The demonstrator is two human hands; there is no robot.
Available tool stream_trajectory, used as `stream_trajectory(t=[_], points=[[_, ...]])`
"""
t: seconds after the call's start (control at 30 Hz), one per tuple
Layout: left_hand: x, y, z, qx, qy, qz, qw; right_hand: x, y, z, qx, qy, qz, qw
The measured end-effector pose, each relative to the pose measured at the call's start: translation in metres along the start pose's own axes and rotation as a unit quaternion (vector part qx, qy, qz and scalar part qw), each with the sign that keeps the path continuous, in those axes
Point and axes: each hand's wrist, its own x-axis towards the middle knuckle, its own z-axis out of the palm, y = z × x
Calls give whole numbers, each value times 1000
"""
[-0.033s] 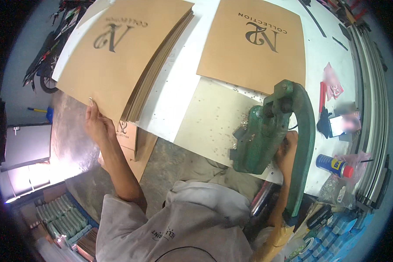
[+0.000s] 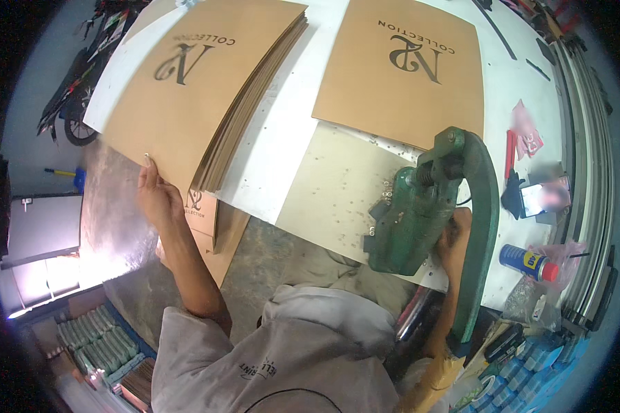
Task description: The person uses a green manual hole punch to create holes in individual sheets of brown cardboard. They repeatedly pick up a sheet, align it under the punch, press the handle to punch, and place the sheet aside. The process is repeated for multiple sheets throughout the clip.
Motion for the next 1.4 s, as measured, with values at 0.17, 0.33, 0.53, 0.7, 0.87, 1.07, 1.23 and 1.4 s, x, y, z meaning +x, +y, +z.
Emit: stream_trajectory(t=[0.17, 0.33, 0.53, 0.7, 0.87, 1.07, 1.23, 1.4], points=[[-4, -10, 0, 10, 13, -14, 1000, 1, 7, -1, 96, 43, 39, 994], [-5, -22, 2, 208, 170, 147, 952, 25, -1, 27, 237, 79, 27, 968], [-72, -21, 61, 265, 22, 356, 896, 48, -7, 36, 265, -8, 23, 964], [-119, -83, 177, 265, -429, 400, 766, 50, -10, 38, 328, -25, 79, 941], [-123, -162, 256, 319, -584, 445, 599, 48, -26, 18, 114, -1, -43, 992], [-111, -166, 275, 354, -743, 192, 535, 34, -30, 19, 254, 95, 110, 956], [-129, -135, 262, 398, -696, 273, 532, 64, -61, 19, 395, 89, 323, 855], [-136, -133, 225, 373, -672, 376, 517, 59, -32, 28, 506, 91, 267, 815]])
